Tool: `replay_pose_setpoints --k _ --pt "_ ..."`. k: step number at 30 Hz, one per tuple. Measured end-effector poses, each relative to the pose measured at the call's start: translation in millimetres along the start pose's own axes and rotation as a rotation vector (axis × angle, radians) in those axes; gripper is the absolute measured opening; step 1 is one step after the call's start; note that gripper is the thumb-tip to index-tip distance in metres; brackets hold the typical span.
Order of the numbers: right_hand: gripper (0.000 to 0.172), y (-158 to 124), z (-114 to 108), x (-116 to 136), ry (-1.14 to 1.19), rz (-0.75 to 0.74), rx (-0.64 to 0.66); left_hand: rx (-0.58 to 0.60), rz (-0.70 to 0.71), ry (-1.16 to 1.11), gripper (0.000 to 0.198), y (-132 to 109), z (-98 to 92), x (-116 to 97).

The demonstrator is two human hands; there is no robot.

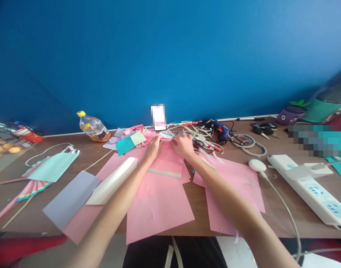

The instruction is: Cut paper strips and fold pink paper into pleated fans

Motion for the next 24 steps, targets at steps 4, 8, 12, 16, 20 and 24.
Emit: replay_pose_setpoints --k 4,8,12,16,20,24 --pt "0.025 -0.4 2.4 3.5 -0.01 0.002 0.028 0.049 0.006 0.05 0.024 0.1 0.7 -3.8" --pt "0.023 0.9 6.1 -9.4 0.09 0.129 0.057 0.083 -0.057 0.061 0.023 0.3 -3.3 -4.3" --pt "0.024 2.2 6.8 -16.2 0.118 0.15 0.06 0.125 -0.059 0.085 0.019 0.7 -5.2 -7.7" --pt "0.024 2.4 7.8 -19.1 0.095 0.15 0.066 0.13 -0.033 0.105 0.015 0.1 -5.4 -9.0" --pt "0.023 1.9 9.6 -20.9 0.106 0.159 0.078 0.096 -0.013 0.086 0.011 -0.6 -5.8 -8.4" --pt "0.023 1.3 10.9 -23.2 0.134 0.178 0.089 0.061 -0.012 0.035 0.01 -0.3 -6.7 -7.5"
Point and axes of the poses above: each hand's wrist, its own y-axis towards the middle knuckle, its own z-axis out of the palm, x = y × z, the point moved 8 cm from there along y, towards the middle knuckle, and after that the axes turned 13 degrees about y, right-handed, at the moved point
